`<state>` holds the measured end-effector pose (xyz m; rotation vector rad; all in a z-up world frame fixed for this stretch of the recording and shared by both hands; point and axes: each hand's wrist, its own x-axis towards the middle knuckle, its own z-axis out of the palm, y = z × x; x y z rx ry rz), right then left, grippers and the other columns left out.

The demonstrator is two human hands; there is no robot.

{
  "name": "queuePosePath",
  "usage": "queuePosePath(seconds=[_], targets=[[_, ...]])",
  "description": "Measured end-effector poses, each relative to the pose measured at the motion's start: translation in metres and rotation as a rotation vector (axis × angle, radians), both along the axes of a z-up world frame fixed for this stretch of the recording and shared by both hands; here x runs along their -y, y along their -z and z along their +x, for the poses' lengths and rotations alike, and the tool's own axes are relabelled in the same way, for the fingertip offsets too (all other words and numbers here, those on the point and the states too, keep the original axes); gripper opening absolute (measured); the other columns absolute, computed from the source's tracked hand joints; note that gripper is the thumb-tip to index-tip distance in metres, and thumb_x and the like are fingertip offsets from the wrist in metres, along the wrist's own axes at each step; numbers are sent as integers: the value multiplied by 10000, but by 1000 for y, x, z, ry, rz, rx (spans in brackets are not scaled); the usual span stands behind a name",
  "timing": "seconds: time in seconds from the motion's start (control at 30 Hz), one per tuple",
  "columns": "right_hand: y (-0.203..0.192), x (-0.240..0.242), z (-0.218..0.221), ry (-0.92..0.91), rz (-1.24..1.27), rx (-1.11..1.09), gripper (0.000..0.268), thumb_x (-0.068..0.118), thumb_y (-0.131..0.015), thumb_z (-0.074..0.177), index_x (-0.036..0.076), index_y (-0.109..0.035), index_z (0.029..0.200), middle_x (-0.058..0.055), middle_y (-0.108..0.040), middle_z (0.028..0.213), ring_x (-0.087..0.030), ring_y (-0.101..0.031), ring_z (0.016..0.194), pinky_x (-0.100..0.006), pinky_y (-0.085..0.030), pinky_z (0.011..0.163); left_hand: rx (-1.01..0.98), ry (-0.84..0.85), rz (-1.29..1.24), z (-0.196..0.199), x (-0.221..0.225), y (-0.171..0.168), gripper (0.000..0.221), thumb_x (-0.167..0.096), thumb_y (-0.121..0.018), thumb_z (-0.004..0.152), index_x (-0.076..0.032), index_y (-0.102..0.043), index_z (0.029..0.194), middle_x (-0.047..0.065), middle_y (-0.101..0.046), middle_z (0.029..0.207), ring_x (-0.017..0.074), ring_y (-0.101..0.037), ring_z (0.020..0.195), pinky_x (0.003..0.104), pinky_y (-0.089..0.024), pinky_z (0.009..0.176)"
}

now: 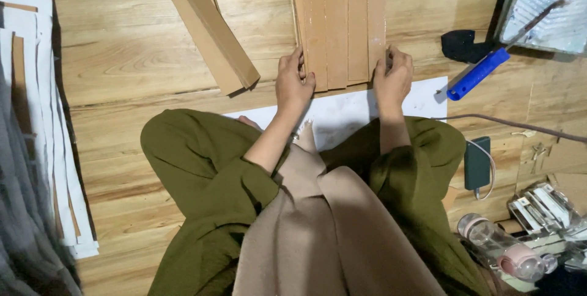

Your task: The person applies a coating to cardboard pieces using a roller and then places the pieces onto a sheet of paper by hand while sitting on a wooden floor.

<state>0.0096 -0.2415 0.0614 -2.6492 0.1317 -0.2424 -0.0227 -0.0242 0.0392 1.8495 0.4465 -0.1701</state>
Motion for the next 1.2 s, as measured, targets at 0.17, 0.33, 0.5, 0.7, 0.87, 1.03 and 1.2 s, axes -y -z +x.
queuePosePath(seconds=[0.17, 0.33, 0.5, 0.7, 0.87, 1.03, 1.2], targets=[[42, 36, 28, -70, 232, -30, 188, 44, -615, 868, 36, -669, 1048, -165, -619, 947, -376, -602, 966, -426, -469, 846, -3, -6, 5, -1, 4, 15, 635, -46, -667, 752, -130, -475, 1351, 51, -525, 1049, 161, -646, 839, 275, -549, 767], [26, 20, 25, -60, 112, -50, 196, 43, -610, 852, 59, -709, 1021, -168, -656, 923, -369, -623, 911, -421, -485, 799, -23, -24, -11, -4, 5, 14, 606, -57, -660, 755, -133, -499, 1335, 47, -530, 1051, 154, -646, 848, 265, -549, 759], [29, 24, 28, -63, 24, -31, 191, 88, -646, 833, 105, -727, 1006, -115, -653, 902, -342, -638, 869, -416, -504, 758, -2, -77, -40, -3, 8, 3, 575, -65, -668, 748, -129, -532, 1303, 62, -547, 1064, 171, -654, 862, 268, -550, 762], [-23, -9, 28, 32, 1, -175, 488, 372, -830, 673, 118, -667, 1057, -81, -617, 894, -307, -654, 811, -425, -515, 725, -9, -25, 4, -1, 0, -10, 655, -108, -717, 710, -122, -484, 1323, 69, -541, 1072, 208, -661, 883, 315, -559, 768], [-3, 5, 29, 92, -42, -191, 488, 315, -827, 639, 143, -646, 1058, -40, -593, 884, -297, -645, 835, -412, -500, 742, -3, -20, 13, 2, 0, -12, 641, -113, -712, 719, -112, -479, 1316, 81, -541, 1074, 222, -663, 889, 323, -560, 763], [3, 16, 35, 134, -11, -245, 508, 313, -838, 631, 160, -645, 1075, -2, -565, 853, -242, -646, 795, -390, -497, 732, -15, -21, 17, 2, 1, -6, 626, -129, -706, 729, -133, -484, 1314, 71, -542, 1072, 217, -670, 890, 322, -564, 764], [6, 13, 37, 122, -15, -284, 462, 271, -834, 674, 179, -665, 1093, 1, -583, 843, -247, -649, 795, -397, -494, 742, 5, -34, 11, -1, 1, -14, 602, -124, -691, 737, -128, -500, 1307, 73, -555, 1060, 216, -674, 875, 322, -564, 752]])
